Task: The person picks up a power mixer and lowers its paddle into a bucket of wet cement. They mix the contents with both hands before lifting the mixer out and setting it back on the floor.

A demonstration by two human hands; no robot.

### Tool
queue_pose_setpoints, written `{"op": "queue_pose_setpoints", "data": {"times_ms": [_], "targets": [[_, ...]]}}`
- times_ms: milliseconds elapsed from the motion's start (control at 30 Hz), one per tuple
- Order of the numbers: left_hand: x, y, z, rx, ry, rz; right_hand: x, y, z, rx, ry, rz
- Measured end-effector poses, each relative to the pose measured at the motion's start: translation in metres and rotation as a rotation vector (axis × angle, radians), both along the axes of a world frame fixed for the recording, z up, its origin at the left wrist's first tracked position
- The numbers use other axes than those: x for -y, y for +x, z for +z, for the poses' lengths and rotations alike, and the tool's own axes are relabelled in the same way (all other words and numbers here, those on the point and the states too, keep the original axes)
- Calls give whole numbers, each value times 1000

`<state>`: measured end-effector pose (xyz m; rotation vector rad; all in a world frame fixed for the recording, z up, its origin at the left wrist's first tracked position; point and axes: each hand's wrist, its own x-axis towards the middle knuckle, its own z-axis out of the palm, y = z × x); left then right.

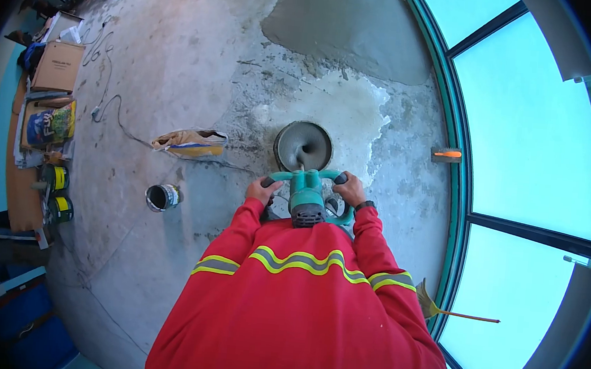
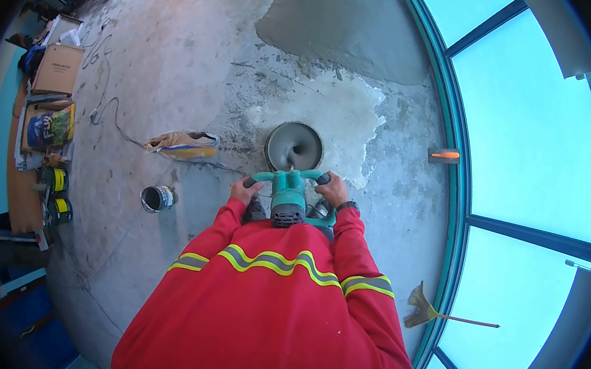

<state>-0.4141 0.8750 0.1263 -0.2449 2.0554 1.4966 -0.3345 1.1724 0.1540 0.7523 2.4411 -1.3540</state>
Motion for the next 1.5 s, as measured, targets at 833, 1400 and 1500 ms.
{"op": "queue_pose_setpoints", "data": {"times_ms": [833,1400,1500], "targets": [[-4,-2,0,84,13,-61,0,18,4,-19,53,-15],[-9,-25,0,245,131,-149,-4,19,-3,-14,36,-62],[-5,-27,-2,342,260,-145,-4,21,-1,-5,34,-84]]}}
